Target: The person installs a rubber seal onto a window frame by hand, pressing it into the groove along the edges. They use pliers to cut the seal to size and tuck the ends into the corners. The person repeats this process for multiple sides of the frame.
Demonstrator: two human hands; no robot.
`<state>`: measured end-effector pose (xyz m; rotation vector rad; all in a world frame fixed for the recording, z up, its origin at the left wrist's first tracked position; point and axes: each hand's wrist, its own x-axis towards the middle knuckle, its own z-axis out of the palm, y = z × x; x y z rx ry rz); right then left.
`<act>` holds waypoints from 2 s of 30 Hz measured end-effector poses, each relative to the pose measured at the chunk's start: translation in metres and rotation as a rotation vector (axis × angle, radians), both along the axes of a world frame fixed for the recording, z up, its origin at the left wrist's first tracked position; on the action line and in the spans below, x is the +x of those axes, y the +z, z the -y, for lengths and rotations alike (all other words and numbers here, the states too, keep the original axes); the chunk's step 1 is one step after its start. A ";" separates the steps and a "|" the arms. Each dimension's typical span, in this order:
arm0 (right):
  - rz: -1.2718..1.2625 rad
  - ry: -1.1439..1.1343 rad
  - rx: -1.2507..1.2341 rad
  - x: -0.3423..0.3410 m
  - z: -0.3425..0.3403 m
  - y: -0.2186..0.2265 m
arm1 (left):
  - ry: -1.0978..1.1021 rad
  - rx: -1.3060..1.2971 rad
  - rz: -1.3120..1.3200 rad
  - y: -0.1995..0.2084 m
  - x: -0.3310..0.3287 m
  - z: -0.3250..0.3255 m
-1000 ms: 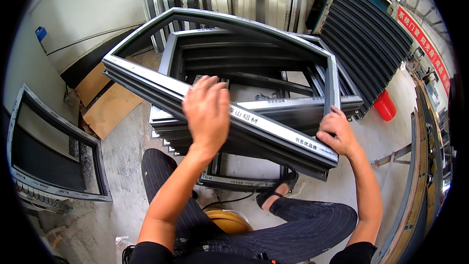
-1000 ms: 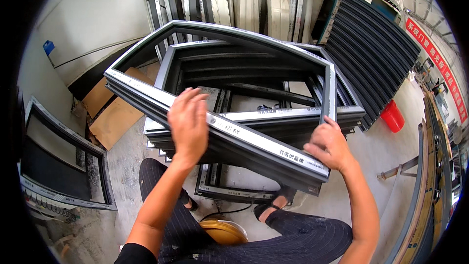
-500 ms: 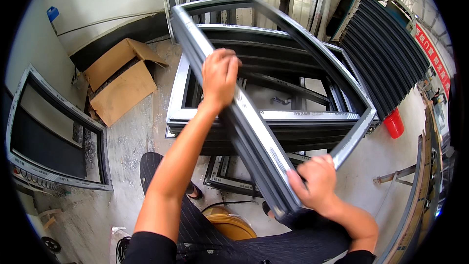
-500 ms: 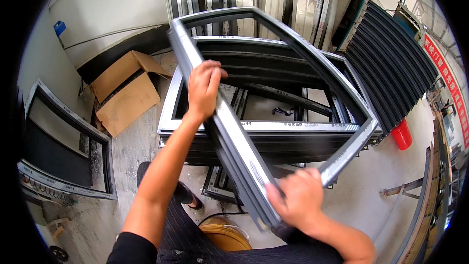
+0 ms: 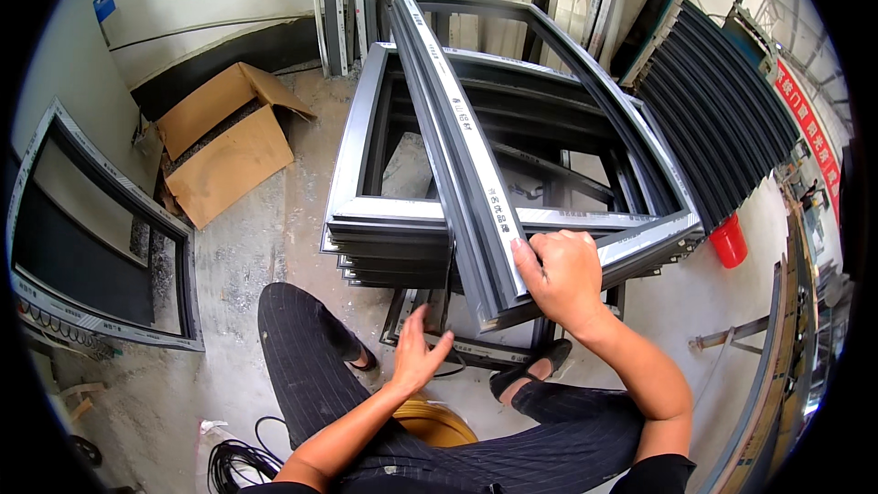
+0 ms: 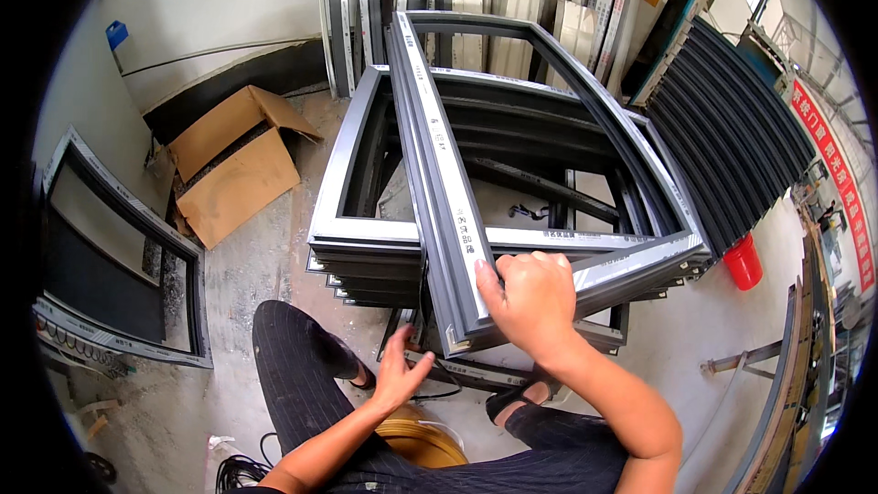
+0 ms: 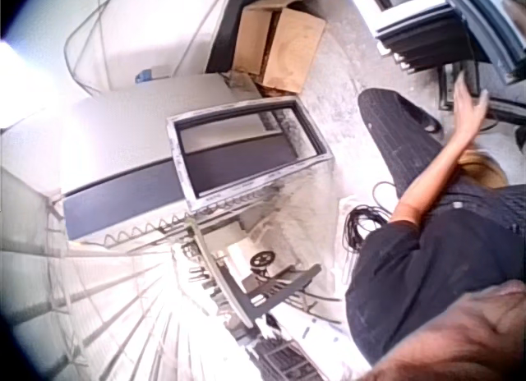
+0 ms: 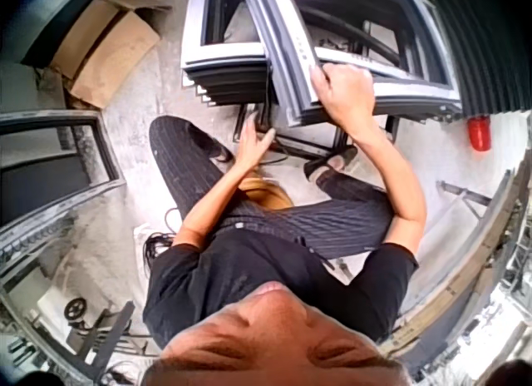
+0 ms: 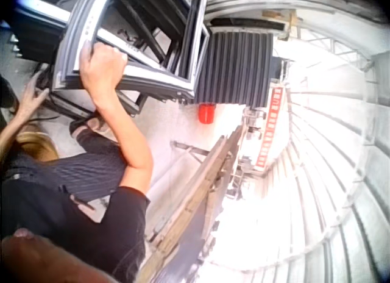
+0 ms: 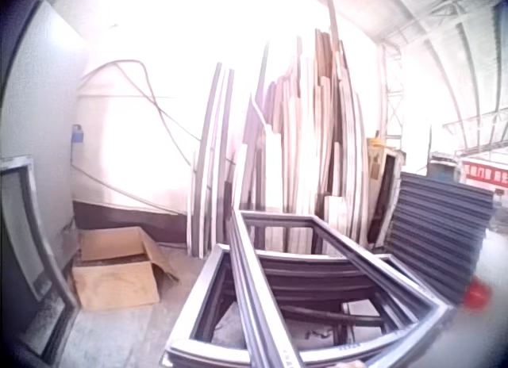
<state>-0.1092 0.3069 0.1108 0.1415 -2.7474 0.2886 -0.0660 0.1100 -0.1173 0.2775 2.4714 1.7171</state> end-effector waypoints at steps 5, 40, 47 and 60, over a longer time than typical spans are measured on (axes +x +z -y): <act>0.004 0.046 0.030 0.010 0.013 0.001 | -0.300 0.215 0.260 -0.080 -0.010 -0.027; -1.099 -0.545 -0.445 0.161 -0.210 0.036 | -1.029 0.906 0.521 0.181 0.041 -0.101; 0.354 -0.485 -0.199 0.188 -0.163 -0.017 | -0.835 0.526 0.230 0.164 0.038 -0.070; 0.418 0.237 -0.715 0.135 -0.010 -0.040 | -0.788 -0.338 -0.071 0.132 0.054 -0.049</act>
